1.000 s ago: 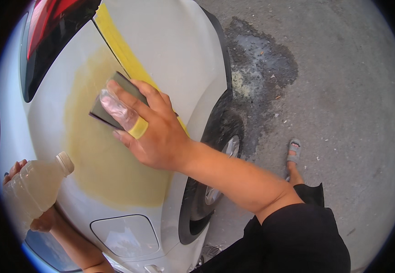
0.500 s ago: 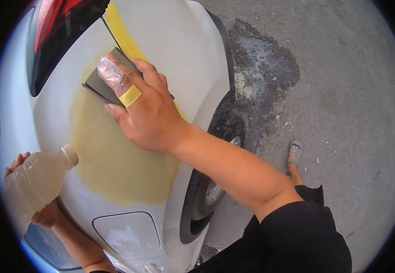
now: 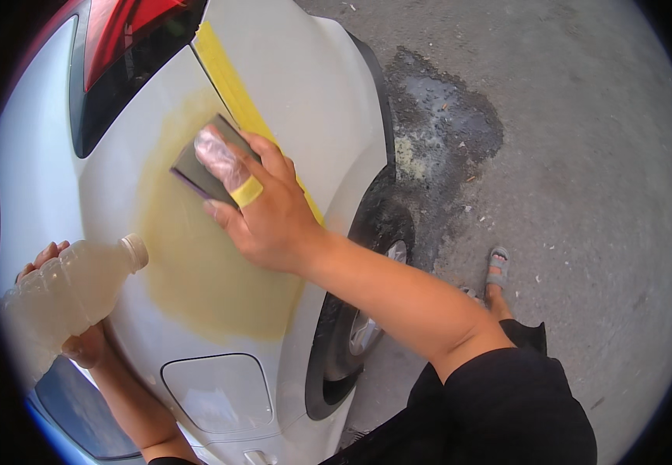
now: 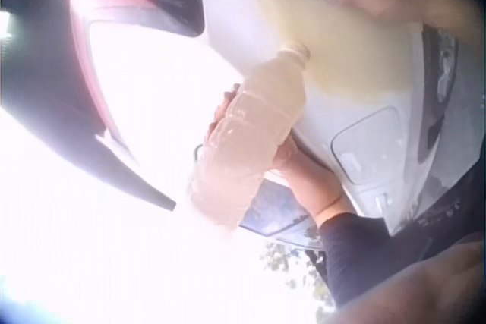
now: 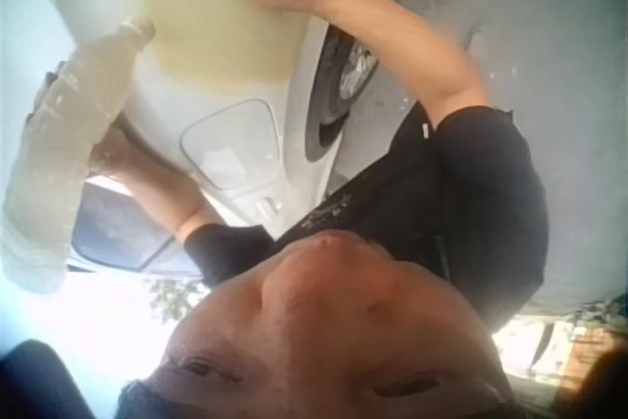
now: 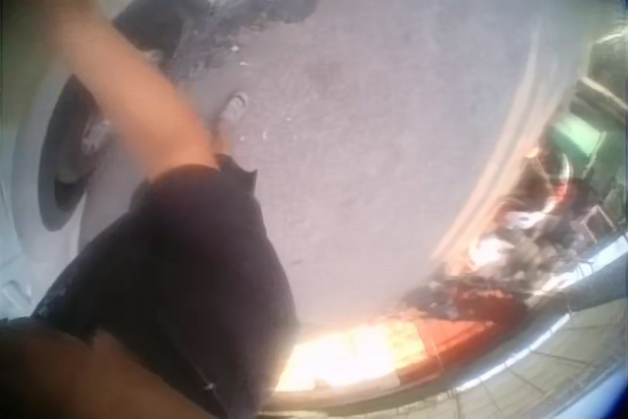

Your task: The person sands a taped-off section of a white car's rear quarter panel using a sanding block while continuously pouring liquid from a plastic bottle. The person occasionally pauses to wipe the surface with a hand.

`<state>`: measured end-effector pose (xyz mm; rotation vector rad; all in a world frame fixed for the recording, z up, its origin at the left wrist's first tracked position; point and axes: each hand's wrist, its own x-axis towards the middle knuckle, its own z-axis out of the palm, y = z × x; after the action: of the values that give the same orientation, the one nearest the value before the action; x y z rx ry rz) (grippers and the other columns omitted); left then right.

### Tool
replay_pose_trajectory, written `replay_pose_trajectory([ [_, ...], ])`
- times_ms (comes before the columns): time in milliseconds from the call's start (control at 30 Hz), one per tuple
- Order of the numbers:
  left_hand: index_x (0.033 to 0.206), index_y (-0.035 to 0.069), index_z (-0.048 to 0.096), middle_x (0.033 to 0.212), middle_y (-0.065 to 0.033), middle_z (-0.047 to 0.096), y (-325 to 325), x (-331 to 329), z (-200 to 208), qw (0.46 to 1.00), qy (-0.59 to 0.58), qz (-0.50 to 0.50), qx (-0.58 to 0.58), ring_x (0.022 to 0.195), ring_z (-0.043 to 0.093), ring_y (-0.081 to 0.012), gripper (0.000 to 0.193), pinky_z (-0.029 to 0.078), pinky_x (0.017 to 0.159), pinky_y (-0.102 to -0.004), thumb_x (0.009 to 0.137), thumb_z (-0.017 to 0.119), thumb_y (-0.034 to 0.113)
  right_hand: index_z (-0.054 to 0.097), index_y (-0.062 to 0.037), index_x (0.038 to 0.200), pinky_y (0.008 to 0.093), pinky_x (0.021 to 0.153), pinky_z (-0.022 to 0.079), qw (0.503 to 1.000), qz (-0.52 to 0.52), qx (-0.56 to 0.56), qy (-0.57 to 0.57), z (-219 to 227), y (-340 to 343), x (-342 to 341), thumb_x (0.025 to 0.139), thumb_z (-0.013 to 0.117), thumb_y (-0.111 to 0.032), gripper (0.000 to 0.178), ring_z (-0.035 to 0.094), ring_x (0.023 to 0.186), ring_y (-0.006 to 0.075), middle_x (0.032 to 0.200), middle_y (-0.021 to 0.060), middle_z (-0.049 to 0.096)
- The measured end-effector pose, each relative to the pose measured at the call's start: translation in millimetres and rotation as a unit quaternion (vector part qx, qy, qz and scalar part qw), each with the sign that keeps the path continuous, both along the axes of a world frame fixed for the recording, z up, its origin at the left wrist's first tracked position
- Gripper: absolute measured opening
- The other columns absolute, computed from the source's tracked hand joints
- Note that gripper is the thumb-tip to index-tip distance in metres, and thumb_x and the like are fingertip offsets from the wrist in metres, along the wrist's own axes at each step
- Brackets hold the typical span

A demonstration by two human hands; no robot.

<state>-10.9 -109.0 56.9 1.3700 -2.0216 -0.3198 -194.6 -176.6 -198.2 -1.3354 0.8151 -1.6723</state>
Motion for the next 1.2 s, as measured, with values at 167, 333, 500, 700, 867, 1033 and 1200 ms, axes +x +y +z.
replay_pose_trajectory([
  [167, 0.147, 0.009, 0.037, 0.136, -0.0237, 0.056, -4, -6, -4, 0.999, 0.038, -0.022, -0.002, 0.126, 0.057, -0.0361, 0.088, 0.042, 0.112, -0.0497, 0.083, 0.077, 0.054, 0.066, -0.0103, 0.124, 0.0476, 0.105, 0.040, 0.993, 0.002, -0.111, 0.047, -24, 124, 12, 0.076, 0.081, -0.011, 0.050, 0.046, 0.135, 0.0391, 0.152, 0.0075, 0.051],
  [333, 0.146, 0.007, 0.038, 0.135, -0.0236, 0.057, -15, -14, -6, 0.999, -0.013, -0.024, -0.032, 0.124, 0.059, -0.0354, 0.097, 0.046, 0.109, -0.0499, 0.079, 0.077, 0.064, 0.058, -0.0070, 0.136, 0.0457, 0.109, 0.039, 0.998, -0.036, -0.044, 0.025, 4, 2, -4, 0.086, 0.076, -0.017, 0.054, 0.042, 0.138, 0.0379, 0.146, 0.0137, 0.054],
  [500, 0.142, 0.004, 0.040, 0.130, -0.0224, 0.060, -16, -17, -11, 0.997, -0.013, -0.023, -0.072, 0.115, 0.063, -0.0334, 0.100, 0.051, 0.102, -0.0486, 0.074, 0.082, 0.064, 0.050, -0.0061, 0.142, 0.0426, 0.115, 0.037, 0.999, -0.011, 0.011, -0.029, 8, -11, -21, 0.095, 0.070, -0.024, 0.054, 0.047, 0.135, 0.0332, 0.148, 0.0176, 0.050],
  [700, 0.141, 0.005, 0.044, 0.132, -0.0174, 0.059, -17, -25, -10, 0.996, 0.016, -0.073, -0.047, 0.120, 0.060, -0.0297, 0.088, 0.051, 0.102, -0.0467, 0.075, 0.088, 0.045, 0.036, -0.0050, 0.149, 0.0404, 0.105, 0.049, 0.832, 0.203, 0.230, -0.462, -10, 65, -84, 0.101, 0.062, -0.030, 0.060, 0.059, 0.122, 0.0264, 0.133, 0.0180, 0.057],
  [867, 0.143, 0.005, 0.042, 0.134, -0.0167, 0.058, -11, -24, -18, 0.991, 0.005, -0.131, -0.029, 0.127, 0.056, -0.0313, 0.080, 0.050, 0.105, -0.0467, 0.080, 0.087, 0.027, 0.038, -0.0025, 0.148, 0.0431, 0.099, 0.055, 0.747, 0.322, 0.220, -0.538, 23, 106, -117, 0.102, 0.057, -0.042, 0.063, 0.063, 0.117, 0.0277, 0.131, 0.0187, 0.058],
  [1033, 0.136, 0.006, 0.053, 0.136, -0.0112, 0.059, 4, -42, -1, 0.985, -0.037, -0.170, -0.009, 0.123, 0.059, -0.0252, 0.073, 0.052, 0.102, -0.0415, 0.073, 0.089, 0.010, 0.043, -0.0028, 0.146, 0.0468, 0.098, 0.055, 0.717, 0.394, 0.221, -0.530, 47, 133, -128, 0.102, 0.056, -0.045, 0.062, 0.061, 0.120, 0.0306, 0.131, 0.0173, 0.058],
  [1200, 0.122, 0.007, 0.061, 0.133, -0.0106, 0.063, 26, -71, -5, 0.943, -0.235, -0.223, -0.075, 0.124, 0.061, -0.0285, 0.066, 0.054, 0.098, -0.0377, 0.062, 0.088, 0.001, 0.040, -0.0058, 0.148, 0.0519, 0.096, 0.056, 0.725, 0.404, 0.239, -0.505, 68, 160, -131, 0.100, 0.058, -0.048, 0.066, 0.058, 0.126, 0.0328, 0.132, 0.0135, 0.057],
])
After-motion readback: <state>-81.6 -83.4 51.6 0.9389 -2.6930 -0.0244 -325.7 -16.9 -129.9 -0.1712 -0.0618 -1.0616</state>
